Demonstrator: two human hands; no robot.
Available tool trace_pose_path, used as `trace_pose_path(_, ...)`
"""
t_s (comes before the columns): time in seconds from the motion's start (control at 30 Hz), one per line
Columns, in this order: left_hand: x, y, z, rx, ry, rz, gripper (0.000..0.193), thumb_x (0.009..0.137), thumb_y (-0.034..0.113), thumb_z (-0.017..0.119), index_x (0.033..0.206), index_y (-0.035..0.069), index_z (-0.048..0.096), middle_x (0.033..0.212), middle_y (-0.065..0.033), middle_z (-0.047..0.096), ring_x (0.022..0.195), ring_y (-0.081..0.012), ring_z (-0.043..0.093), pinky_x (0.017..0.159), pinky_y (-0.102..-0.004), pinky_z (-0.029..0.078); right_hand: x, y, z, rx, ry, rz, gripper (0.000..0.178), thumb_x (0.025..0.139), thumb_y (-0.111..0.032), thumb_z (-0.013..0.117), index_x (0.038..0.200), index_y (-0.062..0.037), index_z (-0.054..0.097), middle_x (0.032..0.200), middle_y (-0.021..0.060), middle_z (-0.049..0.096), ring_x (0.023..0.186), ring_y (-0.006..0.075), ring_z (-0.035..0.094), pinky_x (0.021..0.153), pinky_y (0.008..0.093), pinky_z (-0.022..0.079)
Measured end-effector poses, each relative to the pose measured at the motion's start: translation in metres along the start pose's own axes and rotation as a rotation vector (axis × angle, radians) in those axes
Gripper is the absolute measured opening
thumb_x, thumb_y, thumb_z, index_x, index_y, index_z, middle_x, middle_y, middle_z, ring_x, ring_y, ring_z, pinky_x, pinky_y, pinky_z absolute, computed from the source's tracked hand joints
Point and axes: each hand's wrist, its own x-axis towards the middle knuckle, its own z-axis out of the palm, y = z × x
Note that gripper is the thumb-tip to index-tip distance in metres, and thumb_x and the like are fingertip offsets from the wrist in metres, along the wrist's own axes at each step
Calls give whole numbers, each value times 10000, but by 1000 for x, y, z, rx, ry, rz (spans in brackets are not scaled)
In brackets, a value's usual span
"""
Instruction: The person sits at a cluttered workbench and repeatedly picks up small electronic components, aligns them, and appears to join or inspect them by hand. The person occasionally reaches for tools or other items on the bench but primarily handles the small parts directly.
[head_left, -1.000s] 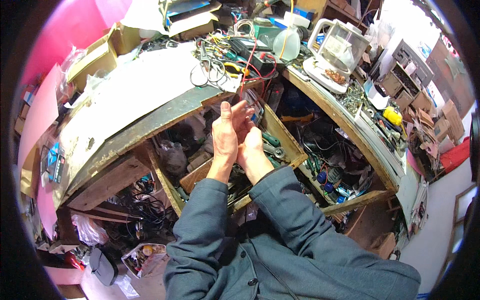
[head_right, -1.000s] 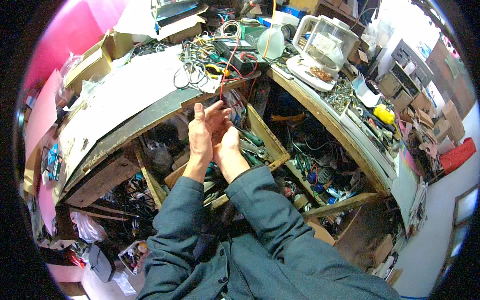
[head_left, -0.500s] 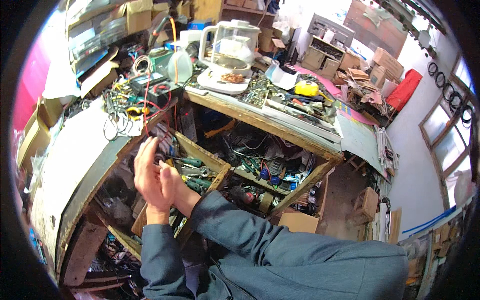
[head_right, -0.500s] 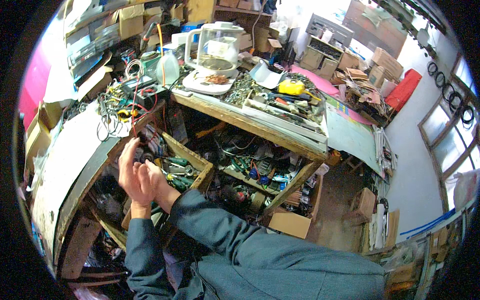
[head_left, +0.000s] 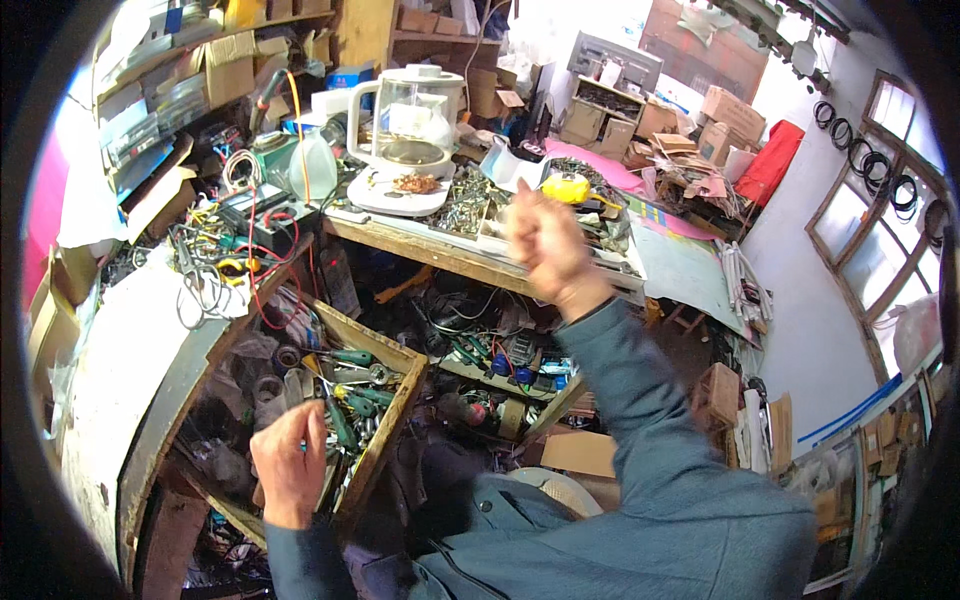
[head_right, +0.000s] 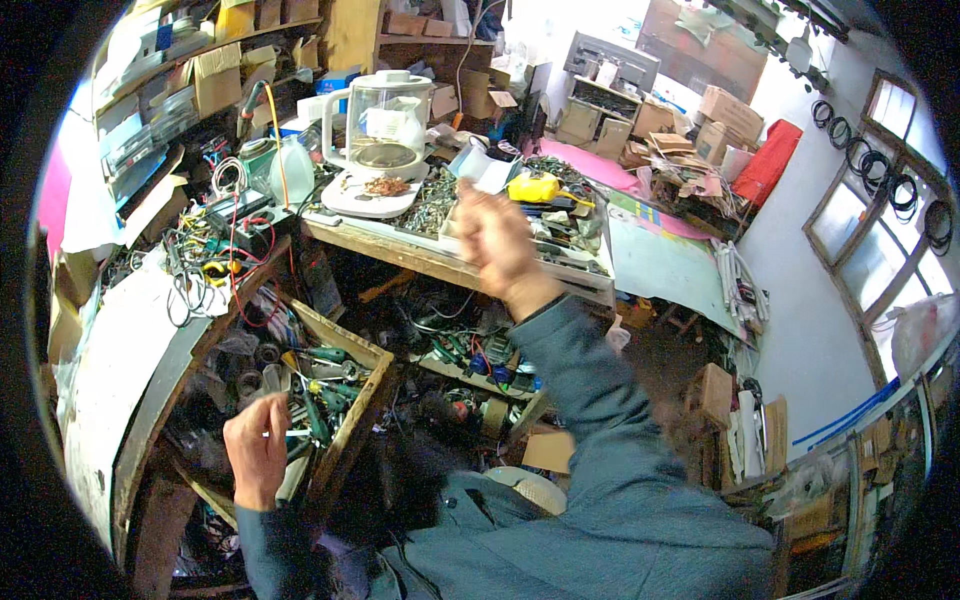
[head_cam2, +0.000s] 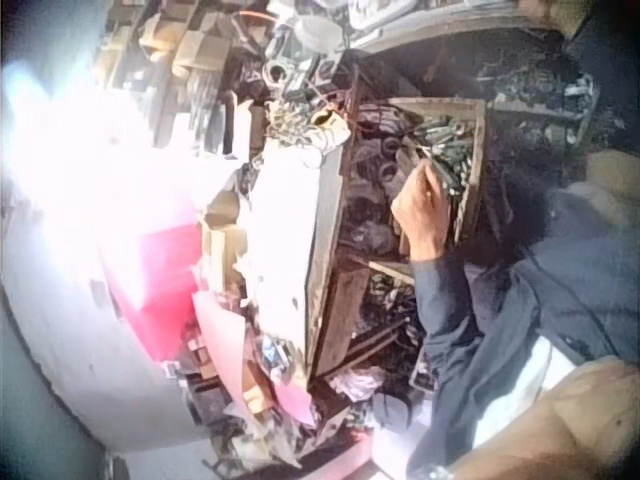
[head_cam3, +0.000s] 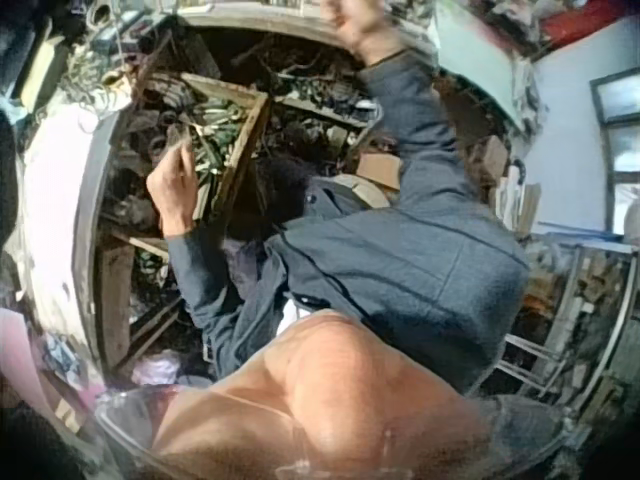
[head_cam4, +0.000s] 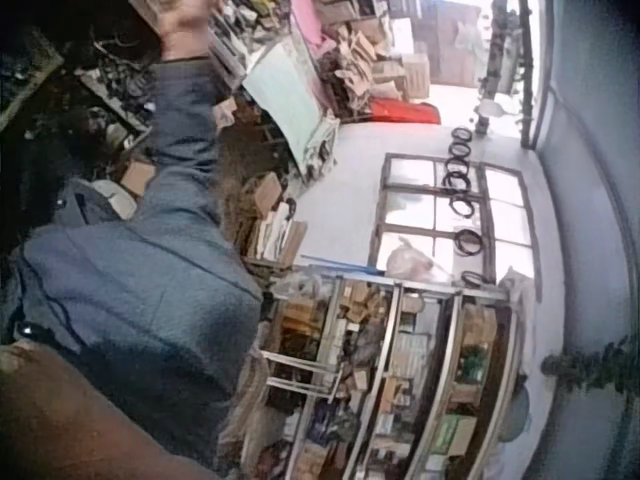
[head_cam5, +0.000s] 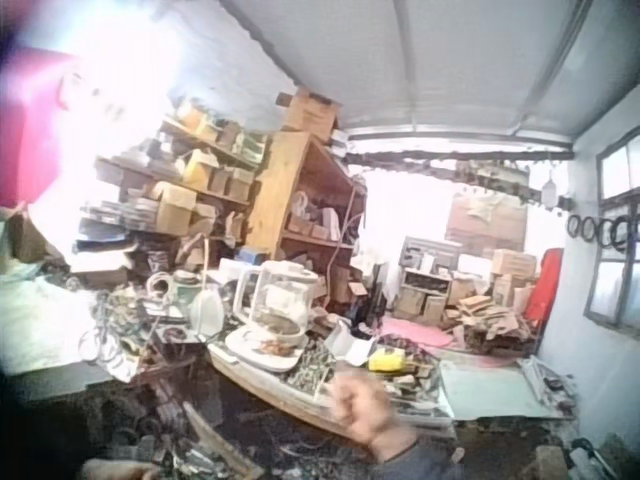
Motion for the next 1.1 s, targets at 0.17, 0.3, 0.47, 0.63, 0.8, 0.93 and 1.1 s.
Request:
trace_pose_path(0.17, -24, -5, -5, 129, -160, -44, 105, 879, 123, 725, 818, 38, 711, 735, -171, 693, 676, -343, 697, 621, -411, 532, 22, -69, -111, -661, 178, -82, 391, 1077, -432, 551, 796, -175, 463, 625, -96, 323, 482, 17, 224, 419, 204, 169)
trace_pose_path(0.3, -39, -9, 0, 150, -292, -65, 203, 836, 227, 774, 770, 41, 724, 717, -166, 695, 661, -342, 693, 611, -424, 527, 15, -69, -149, -621, 221, 16, 411, 1061, -459, 570, 808, -148, 483, 636, -98, 338, 505, 21, 247, 436, 223, 197)
trace_pose_path(0.47, -45, -7, 3, 156, -495, -38, 395, 834, 412, 776, 730, 38, 701, 644, -136, 644, 603, -347, 646, 566, -438, 481, 5, -57, -177, -671, 199, 62, 449, 1063, -453, 572, 750, -149, 464, 613, -86, 362, 489, 31, 251, 432, 241, 208)
trace_pose_path(0.63, -43, -6, 7, 216, -568, -32, 437, 842, 453, 768, 731, 38, 692, 638, -131, 639, 606, -344, 649, 569, -446, 477, 8, -59, -188, -923, 137, 47, 484, 1053, -430, 596, 697, -122, 484, 582, -63, 421, 477, 41, 321, 430, 256, 247)
trace_pose_path(0.8, -46, -6, 9, 207, -560, -50, 446, 851, 450, 745, 745, 19, 697, 663, -152, 651, 629, -359, 657, 594, -458, 485, 2, -59, -177, -1061, 121, -10, 481, 1055, -373, 599, 682, -77, 535, 572, -37, 476, 505, 72, 409, 475, 289, 341)
trace_pose_path(0.93, -44, -2, 9, 213, -591, -81, 443, 858, 443, 729, 752, 14, 700, 676, -163, 658, 645, -373, 661, 608, -466, 490, 0, -60, -183, -937, 146, 19, 468, 1052, -359, 601, 687, -71, 559, 578, -22, 518, 503, 69, 441, 474, 284, 355)
trace_pose_path(1.1, -45, -1, 10, 244, -597, -67, 441, 865, 442, 720, 749, 17, 701, 680, -167, 660, 648, -379, 663, 611, -472, 493, -1, -58, -200, -812, 169, 24, 442, 1046, -344, 608, 703, -64, 599, 585, 1, 574, 496, 70, 489, 476, 269, 380)
